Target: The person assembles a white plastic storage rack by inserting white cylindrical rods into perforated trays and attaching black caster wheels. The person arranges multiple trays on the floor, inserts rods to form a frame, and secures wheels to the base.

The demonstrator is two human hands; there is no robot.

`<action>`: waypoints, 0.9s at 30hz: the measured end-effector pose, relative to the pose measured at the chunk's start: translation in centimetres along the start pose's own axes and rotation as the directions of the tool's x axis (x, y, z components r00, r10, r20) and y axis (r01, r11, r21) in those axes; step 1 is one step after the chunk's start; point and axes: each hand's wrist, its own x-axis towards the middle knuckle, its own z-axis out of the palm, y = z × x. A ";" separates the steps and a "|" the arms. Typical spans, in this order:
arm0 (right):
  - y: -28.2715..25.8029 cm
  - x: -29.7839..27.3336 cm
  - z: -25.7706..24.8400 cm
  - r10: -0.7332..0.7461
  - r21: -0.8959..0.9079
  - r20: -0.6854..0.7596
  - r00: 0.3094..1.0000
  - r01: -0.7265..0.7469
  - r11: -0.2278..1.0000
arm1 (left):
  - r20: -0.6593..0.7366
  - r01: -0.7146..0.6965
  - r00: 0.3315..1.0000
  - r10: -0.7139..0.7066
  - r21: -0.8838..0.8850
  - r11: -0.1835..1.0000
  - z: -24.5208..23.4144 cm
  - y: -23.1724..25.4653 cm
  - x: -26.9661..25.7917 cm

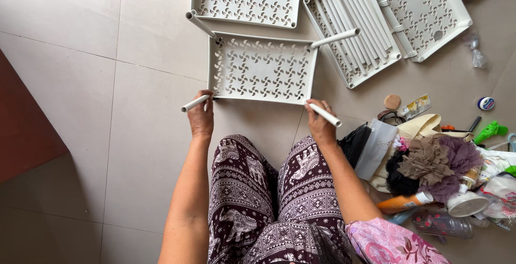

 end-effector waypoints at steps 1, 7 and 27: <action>-0.4 -0.1 0.1 -0.007 0.012 -0.005 1.000 0.007 1.000 | -0.024 -0.022 0.999 0.022 -0.027 0.999 0.1 -0.1 0.1; -1.7 0.0 0.0 0.058 0.047 0.015 0.998 -0.059 0.997 | -0.065 -0.035 0.997 0.030 -0.081 0.996 0.0 -0.3 -0.1; -2.0 1.4 -0.8 0.124 0.076 0.077 0.989 -0.130 0.989 | -0.062 -0.041 0.997 0.036 -0.087 0.995 0.1 0.7 1.3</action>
